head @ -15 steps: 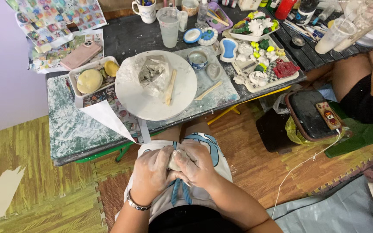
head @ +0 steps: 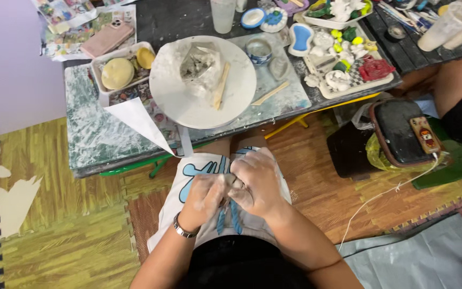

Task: The person sits on the floor and repeatedly rolls a small piece of gray clay between their palms to form a smooth ball. They occasionally dip their fingers into a container of white powder to coat the clay and continue shaping it. The person briefly consults a reference sheet with images of small clay figures before resuming the rolling motion.

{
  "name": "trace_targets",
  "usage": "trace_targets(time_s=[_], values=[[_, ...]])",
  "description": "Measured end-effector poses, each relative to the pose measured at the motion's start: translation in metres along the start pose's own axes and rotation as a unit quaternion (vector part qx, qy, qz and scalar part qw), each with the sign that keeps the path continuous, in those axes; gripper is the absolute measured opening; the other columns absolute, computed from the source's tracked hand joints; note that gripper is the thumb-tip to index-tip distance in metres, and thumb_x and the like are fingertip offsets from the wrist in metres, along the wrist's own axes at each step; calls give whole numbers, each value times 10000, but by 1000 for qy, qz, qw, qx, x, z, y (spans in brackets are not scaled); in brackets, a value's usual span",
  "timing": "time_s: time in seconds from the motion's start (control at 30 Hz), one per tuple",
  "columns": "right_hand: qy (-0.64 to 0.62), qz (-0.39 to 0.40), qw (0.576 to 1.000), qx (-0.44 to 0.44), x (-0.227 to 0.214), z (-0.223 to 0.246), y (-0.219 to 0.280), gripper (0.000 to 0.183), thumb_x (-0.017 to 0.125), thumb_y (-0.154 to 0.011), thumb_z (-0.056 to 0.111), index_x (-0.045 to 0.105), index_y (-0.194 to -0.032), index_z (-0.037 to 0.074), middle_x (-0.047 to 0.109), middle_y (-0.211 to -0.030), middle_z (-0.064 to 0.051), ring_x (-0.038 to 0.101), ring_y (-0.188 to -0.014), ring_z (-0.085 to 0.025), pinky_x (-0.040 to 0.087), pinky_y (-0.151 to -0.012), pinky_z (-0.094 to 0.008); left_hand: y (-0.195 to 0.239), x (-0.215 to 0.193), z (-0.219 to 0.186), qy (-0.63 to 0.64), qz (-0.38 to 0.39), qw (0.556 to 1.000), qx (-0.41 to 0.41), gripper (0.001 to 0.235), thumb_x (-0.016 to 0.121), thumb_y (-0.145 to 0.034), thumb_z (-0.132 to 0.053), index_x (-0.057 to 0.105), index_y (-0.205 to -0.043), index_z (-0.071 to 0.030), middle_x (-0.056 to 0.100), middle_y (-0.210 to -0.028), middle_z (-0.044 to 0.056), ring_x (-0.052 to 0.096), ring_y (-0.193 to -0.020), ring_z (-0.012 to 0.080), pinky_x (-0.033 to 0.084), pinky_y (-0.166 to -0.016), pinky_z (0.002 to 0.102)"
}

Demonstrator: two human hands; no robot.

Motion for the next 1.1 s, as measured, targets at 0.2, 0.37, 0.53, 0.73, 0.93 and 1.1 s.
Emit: trace_targets(time_s=[0.2, 0.37, 0.53, 0.73, 0.93, 1.1], values=[[-123, -48, 987, 89, 23, -24, 23, 198, 708, -973, 193, 671, -890, 17, 658, -846, -130, 641, -769, -281, 496, -693, -395, 13, -8, 8, -161, -165, 969, 87, 318, 496, -1111, -165, 598, -904, 55, 597, -734, 150, 558, -609, 283, 447, -578, 387], [-184, -102, 961, 181, 46, -43, 40, 177, 627, -1018, 90, 656, -878, -15, 615, -730, -96, 565, -647, -187, 443, -614, -322, 11, -3, -12, -212, -152, 954, 147, 190, 572, -1028, -96, 556, -1214, -61, 640, -1022, 144, 640, -824, 334, 527, -676, 433], [-379, -80, 879, 280, 63, -67, 57, 323, 541, -1103, 162, 619, -835, -1, 570, -715, -7, 475, -660, -82, 392, -591, -263, 10, 4, -33, -304, -124, 903, 278, 231, 611, -1031, -105, 600, -1261, -93, 633, -1014, 152, 616, -771, 331, 469, -594, 448], [-534, -66, 757, 370, 84, -80, 67, 383, 526, -1096, 227, 617, -779, 33, 586, -691, -1, 423, -591, -66, 319, -537, -251, -2, -3, -24, -293, -92, 928, 212, 163, 606, -1017, -198, 644, -1093, -60, 666, -939, 133, 614, -733, 334, 460, -613, 460], [-576, -89, 697, 418, 85, -91, 72, 375, 606, -1088, 247, 590, -762, 63, 526, -691, 19, 420, -601, -73, 315, -546, -260, -5, -1, -19, -312, -63, 939, 129, 284, 658, -982, -327, 632, -952, -46, 656, -803, 130, 632, -724, 364, 492, -653, 475], [-598, -22, 656, 461, 91, -90, 66, 407, 601, -1038, 293, 611, -709, 53, 536, -616, 5, 438, -517, -81, 314, -465, -251, -13, -11, -37, -332, -48, 923, 186, 354, 663, -955, -366, 628, -1042, -25, 689, -892, 156, 661, -769, 369, 524, -693, 463]])
Point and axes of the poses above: each hand's wrist, its own y-axis away from the middle knuckle, its own x-axis out of the palm, z = x × y, the point moved 8 cm from there along -y, towards the middle knuckle
